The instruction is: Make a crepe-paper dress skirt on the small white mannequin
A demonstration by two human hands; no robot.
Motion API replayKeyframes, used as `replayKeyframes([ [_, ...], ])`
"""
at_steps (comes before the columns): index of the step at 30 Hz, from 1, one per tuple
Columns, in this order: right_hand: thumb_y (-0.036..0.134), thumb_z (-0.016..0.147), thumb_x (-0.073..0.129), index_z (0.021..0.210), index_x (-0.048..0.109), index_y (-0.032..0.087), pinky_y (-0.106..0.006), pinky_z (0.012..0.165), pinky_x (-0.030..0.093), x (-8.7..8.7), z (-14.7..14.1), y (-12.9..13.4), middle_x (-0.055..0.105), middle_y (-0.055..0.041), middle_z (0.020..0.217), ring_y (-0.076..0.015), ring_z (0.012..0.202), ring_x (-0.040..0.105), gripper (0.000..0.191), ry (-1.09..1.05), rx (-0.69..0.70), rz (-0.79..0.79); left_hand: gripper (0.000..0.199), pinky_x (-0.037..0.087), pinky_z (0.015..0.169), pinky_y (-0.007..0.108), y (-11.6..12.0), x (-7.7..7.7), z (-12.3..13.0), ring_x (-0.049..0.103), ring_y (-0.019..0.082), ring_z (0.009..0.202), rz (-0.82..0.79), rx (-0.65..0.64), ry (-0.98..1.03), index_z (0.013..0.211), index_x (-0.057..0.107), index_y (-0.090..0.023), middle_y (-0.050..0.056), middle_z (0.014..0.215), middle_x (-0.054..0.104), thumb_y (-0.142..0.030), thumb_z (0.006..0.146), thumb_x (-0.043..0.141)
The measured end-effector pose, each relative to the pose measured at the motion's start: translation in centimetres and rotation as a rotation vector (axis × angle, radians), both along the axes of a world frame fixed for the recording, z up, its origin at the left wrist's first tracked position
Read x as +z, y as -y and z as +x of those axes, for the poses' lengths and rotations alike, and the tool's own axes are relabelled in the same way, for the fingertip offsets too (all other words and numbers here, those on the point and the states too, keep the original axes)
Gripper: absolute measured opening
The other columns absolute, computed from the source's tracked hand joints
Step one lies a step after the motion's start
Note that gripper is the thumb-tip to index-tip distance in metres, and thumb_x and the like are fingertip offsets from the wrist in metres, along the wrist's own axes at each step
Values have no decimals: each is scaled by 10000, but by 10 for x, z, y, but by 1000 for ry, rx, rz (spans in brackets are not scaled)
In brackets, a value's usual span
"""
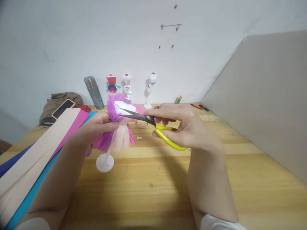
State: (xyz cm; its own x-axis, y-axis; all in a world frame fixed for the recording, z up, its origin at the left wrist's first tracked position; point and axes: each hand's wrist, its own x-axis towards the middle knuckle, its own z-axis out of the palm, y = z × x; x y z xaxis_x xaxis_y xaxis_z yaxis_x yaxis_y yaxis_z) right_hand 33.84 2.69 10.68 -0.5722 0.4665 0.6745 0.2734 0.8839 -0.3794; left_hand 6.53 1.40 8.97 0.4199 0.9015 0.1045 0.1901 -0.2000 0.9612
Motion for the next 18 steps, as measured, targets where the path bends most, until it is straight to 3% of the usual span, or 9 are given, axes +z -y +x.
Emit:
replayKeyframes([
  [5, 327, 820, 753, 1162, 743, 286, -268, 518, 459, -2, 11, -3, 679, -23, 781, -137, 604, 530, 345, 44, -31, -75, 341, 433, 671, 291, 1, 10, -1, 556, 176, 762, 51, 28, -249, 831, 673, -156, 20, 819, 608, -493, 781, 661],
  [10, 356, 839, 716, 1082, 766, 274, -264, 471, 398, -4, 8, -6, 649, -20, 711, -142, 574, 533, 261, 121, -58, -82, 341, 371, 603, 274, 0, 9, -1, 491, 155, 693, 26, -7, -389, 791, 625, -171, 1, 753, 541, -511, 801, 636],
  [18, 320, 888, 648, 1068, 749, 270, -245, 483, 379, -4, 6, -10, 704, -18, 777, -122, 586, 554, 213, 169, -1, -27, 327, 293, 516, 266, -2, 10, -1, 400, 113, 575, -16, -97, -374, 725, 564, -183, -31, 644, 442, -490, 811, 637],
])
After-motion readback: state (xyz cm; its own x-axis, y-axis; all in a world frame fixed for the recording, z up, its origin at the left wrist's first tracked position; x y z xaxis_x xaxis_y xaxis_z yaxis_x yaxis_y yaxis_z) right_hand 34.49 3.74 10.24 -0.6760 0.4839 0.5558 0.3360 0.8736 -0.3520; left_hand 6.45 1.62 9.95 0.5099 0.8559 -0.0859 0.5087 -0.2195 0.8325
